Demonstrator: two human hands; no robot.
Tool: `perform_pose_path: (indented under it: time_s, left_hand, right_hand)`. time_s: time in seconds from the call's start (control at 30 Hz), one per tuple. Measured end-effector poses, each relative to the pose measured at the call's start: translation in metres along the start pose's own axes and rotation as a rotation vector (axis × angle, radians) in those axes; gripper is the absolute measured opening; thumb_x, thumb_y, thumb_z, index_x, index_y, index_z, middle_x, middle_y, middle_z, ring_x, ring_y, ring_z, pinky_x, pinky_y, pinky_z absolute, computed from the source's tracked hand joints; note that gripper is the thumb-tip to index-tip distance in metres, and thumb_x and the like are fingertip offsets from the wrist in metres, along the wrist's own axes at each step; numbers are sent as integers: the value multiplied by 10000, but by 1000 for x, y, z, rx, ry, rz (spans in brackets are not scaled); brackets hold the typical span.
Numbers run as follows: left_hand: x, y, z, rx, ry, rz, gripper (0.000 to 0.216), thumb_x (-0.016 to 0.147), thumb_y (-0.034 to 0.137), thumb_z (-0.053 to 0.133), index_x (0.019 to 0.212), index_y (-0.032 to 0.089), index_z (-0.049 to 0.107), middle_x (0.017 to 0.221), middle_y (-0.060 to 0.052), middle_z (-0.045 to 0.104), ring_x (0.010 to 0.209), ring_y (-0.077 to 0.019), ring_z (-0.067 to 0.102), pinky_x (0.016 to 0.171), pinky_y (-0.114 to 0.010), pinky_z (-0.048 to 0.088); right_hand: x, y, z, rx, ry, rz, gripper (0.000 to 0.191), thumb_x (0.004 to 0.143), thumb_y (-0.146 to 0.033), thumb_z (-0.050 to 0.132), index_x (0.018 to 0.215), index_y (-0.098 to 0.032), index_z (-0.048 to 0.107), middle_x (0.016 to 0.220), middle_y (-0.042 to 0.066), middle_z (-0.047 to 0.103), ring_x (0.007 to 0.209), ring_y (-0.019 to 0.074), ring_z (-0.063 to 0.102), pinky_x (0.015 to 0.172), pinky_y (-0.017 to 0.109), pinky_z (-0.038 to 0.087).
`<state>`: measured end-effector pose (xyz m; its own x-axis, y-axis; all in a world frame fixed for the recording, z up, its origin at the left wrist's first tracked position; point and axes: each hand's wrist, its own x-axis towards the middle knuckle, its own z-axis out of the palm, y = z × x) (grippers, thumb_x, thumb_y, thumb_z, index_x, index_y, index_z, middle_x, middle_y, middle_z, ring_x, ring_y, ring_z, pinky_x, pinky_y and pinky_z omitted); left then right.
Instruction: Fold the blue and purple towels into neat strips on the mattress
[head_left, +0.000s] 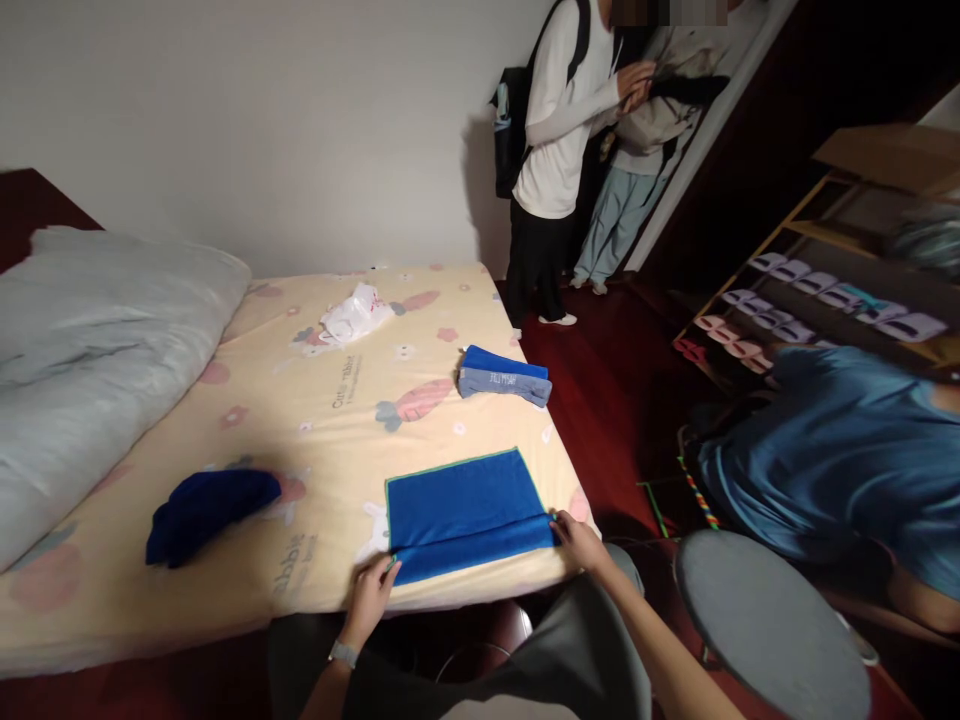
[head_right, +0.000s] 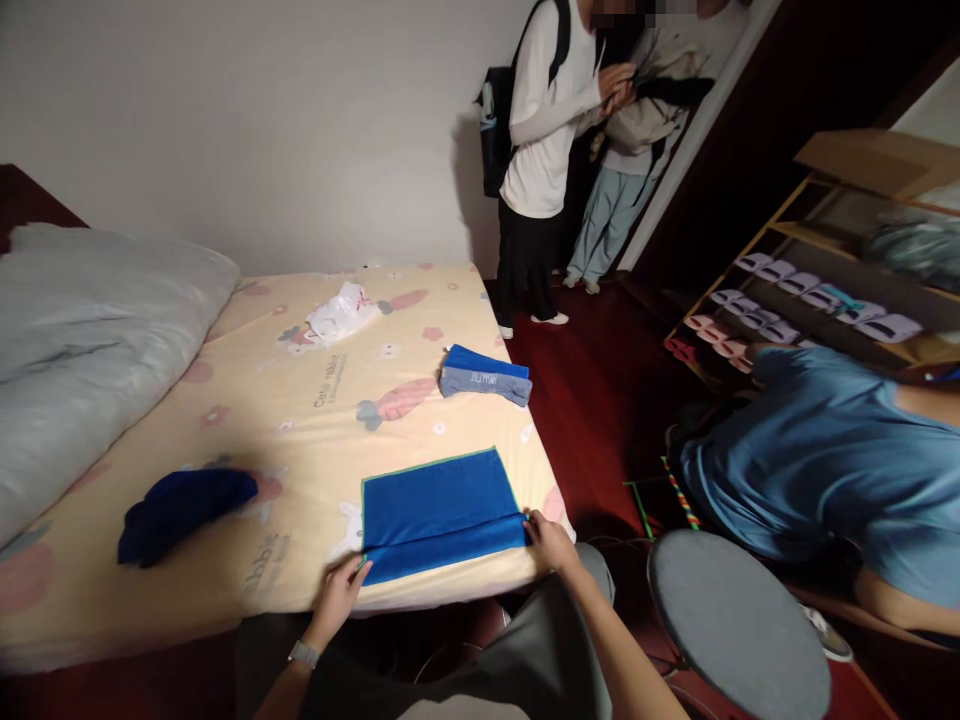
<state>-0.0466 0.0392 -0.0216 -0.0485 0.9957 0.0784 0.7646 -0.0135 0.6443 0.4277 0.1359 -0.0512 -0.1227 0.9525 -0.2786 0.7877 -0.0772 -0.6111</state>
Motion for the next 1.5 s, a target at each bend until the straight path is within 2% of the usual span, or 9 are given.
perform_pose_path:
  time_s: [0.17, 0.47, 0.63, 0.73, 0.83, 1.0, 1.1, 1.27, 1.5]
  left_hand:
    - [-15, -3, -4, 181, -5, 108, 301, 922, 468, 545, 804, 231, 687, 721, -28, 668, 751, -201, 648, 777, -336, 498]
    - [-35, -5, 9, 275, 135, -29, 332, 910, 491, 555, 741, 234, 677, 871, -59, 691, 882, -249, 632, 847, -389, 492]
    - [-44, 4, 14, 397, 281, 44, 311, 947, 424, 522, 1078, 195, 687, 1094, -121, 706, 1062, -286, 639, 929, -420, 495]
    - [-52, -3, 14, 407, 173, 246, 335, 936, 398, 555, 1203, 228, 665, 1204, -92, 704, 1138, -263, 640, 980, -398, 503]
    - [-53, -11, 11, 409, 54, 344, 398, 924, 336, 553, 1309, 265, 622, 1277, -62, 688, 1182, -245, 632, 1013, -394, 513]
    - [-35, -15, 4, 257, 26, 243, 335, 904, 283, 532, 1194, 295, 699, 1181, -63, 725, 1118, -249, 664, 988, -422, 542]
    - [-22, -14, 2, 34, 33, 90, 272, 903, 409, 547, 1001, 261, 753, 1070, -81, 749, 1042, -251, 694, 946, -407, 570]
    - [-4, -13, 5, -247, 73, -234, 542, 831, 677, 528, 958, 189, 726, 979, -115, 771, 955, -280, 724, 853, -383, 598]
    - [17, -19, 19, 48, 93, -243, 441, 952, 518, 345, 921, 221, 669, 933, -92, 765, 894, -236, 712, 827, -352, 557]
  right_hand:
    - [-4, 4, 3, 33, 21, 10, 355, 956, -488, 407, 1094, -236, 615, 1001, 102, 762, 957, 281, 719, 811, 342, 484]
    - [-3, 2, 5, 29, 56, 28, 320, 934, -515, 461, 957, -242, 625, 918, 77, 754, 882, 266, 712, 801, 340, 498]
    - [-19, -14, 5, -80, 261, -33, 319, 958, -455, 460, 1116, -221, 610, 1032, 118, 717, 957, 283, 678, 838, 381, 513]
    - [-33, -15, -3, -102, 289, -211, 326, 958, -374, 445, 1196, -222, 608, 1158, 131, 668, 1077, 291, 629, 942, 433, 500]
    - [-39, -11, -11, -130, 132, -387, 423, 875, -275, 526, 1292, -252, 596, 1324, 104, 613, 1216, 287, 568, 1051, 452, 453]
    - [-29, -5, -15, -135, 65, -395, 435, 863, -279, 564, 1291, -248, 639, 1372, 100, 613, 1259, 298, 557, 1095, 477, 428]
    - [-22, -4, -13, -33, 106, -369, 335, 935, -346, 512, 1204, -248, 686, 1350, 95, 634, 1247, 283, 571, 1091, 467, 439]
    - [-11, -8, -2, 168, 177, -274, 374, 971, -478, 461, 1136, -219, 676, 1280, 113, 675, 1210, 290, 596, 1078, 460, 444]
    - [14, -24, 8, 122, 154, -79, 497, 1031, -519, 219, 1066, -216, 611, 1055, 98, 735, 1004, 236, 682, 910, 324, 506]
